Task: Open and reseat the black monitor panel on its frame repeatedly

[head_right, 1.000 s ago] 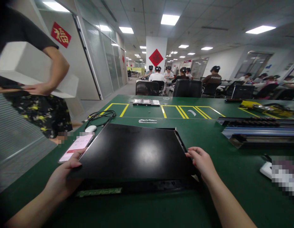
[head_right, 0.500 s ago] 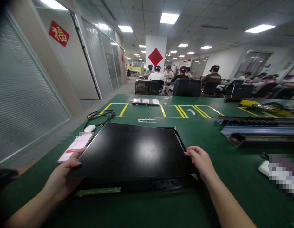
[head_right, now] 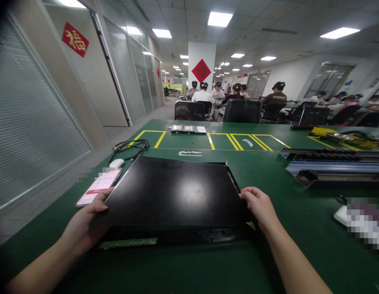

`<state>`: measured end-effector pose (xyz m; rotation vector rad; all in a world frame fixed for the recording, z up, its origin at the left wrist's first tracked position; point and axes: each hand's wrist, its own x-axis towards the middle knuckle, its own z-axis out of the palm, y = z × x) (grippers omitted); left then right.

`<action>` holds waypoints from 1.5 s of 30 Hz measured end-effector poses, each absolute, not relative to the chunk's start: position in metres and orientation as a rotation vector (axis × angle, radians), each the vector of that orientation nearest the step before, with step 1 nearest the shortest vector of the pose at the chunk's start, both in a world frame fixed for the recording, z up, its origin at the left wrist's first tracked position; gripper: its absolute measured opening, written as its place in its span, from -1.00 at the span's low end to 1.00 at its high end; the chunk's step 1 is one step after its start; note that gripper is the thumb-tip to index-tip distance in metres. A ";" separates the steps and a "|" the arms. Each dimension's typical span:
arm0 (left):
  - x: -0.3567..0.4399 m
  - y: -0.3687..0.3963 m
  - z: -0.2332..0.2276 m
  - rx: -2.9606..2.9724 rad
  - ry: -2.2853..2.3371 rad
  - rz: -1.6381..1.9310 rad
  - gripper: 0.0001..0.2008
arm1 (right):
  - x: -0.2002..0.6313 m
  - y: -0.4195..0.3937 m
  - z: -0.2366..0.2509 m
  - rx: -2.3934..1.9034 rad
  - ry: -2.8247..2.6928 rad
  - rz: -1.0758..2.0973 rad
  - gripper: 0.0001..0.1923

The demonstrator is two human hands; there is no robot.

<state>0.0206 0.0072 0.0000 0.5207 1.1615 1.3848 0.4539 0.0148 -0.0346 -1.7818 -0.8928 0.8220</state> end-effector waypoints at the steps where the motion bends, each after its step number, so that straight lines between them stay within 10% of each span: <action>1: 0.021 0.007 0.000 0.514 1.163 1.385 -0.41 | 0.454 0.015 -0.034 -1.784 -0.900 0.822 -0.71; 45: 0.022 0.008 -0.004 0.556 1.183 1.352 -0.38 | 0.454 0.012 -0.035 -1.980 -1.221 0.689 -0.76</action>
